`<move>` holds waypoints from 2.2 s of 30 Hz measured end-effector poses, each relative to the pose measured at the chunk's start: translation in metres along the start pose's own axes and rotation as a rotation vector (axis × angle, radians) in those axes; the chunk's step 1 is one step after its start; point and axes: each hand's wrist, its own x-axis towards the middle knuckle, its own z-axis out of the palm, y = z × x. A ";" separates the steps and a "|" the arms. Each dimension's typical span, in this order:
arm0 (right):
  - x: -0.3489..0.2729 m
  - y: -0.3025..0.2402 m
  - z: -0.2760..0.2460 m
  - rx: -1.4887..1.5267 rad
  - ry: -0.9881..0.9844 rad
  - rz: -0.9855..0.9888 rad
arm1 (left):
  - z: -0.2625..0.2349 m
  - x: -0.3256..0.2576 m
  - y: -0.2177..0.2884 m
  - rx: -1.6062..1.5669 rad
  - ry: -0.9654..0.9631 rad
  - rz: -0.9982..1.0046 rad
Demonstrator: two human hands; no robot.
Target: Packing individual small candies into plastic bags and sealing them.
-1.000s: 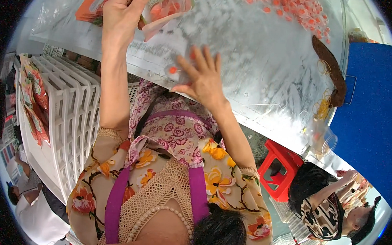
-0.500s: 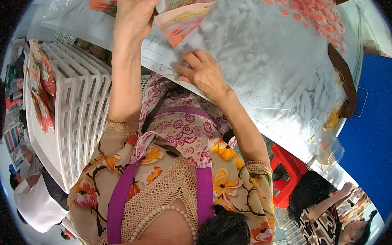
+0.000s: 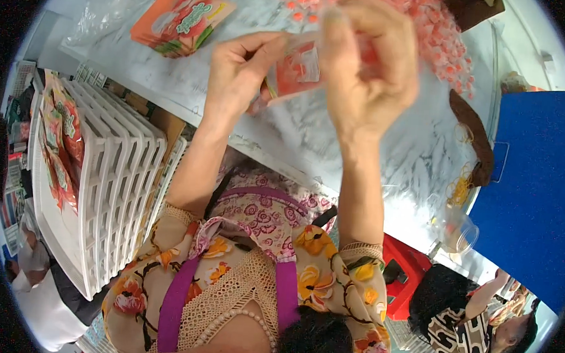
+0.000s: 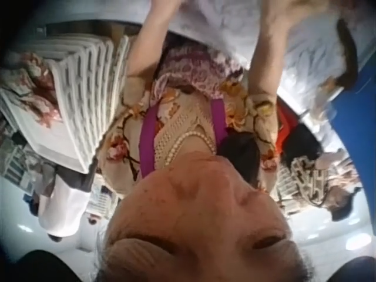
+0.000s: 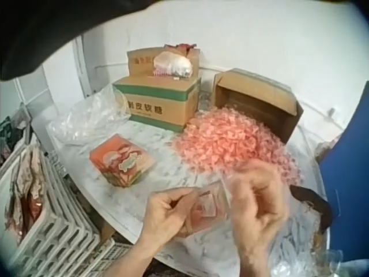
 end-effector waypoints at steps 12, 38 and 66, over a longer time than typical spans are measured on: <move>0.000 0.016 0.039 0.243 0.118 0.334 | 0.019 0.007 -0.007 -0.121 -0.058 -0.113; -0.054 -0.018 -0.060 0.316 0.088 0.424 | 0.002 -0.022 0.013 0.227 -0.048 0.142; -0.066 0.002 0.012 -0.077 -0.245 0.160 | -0.036 -0.001 -0.052 -0.119 -0.004 0.309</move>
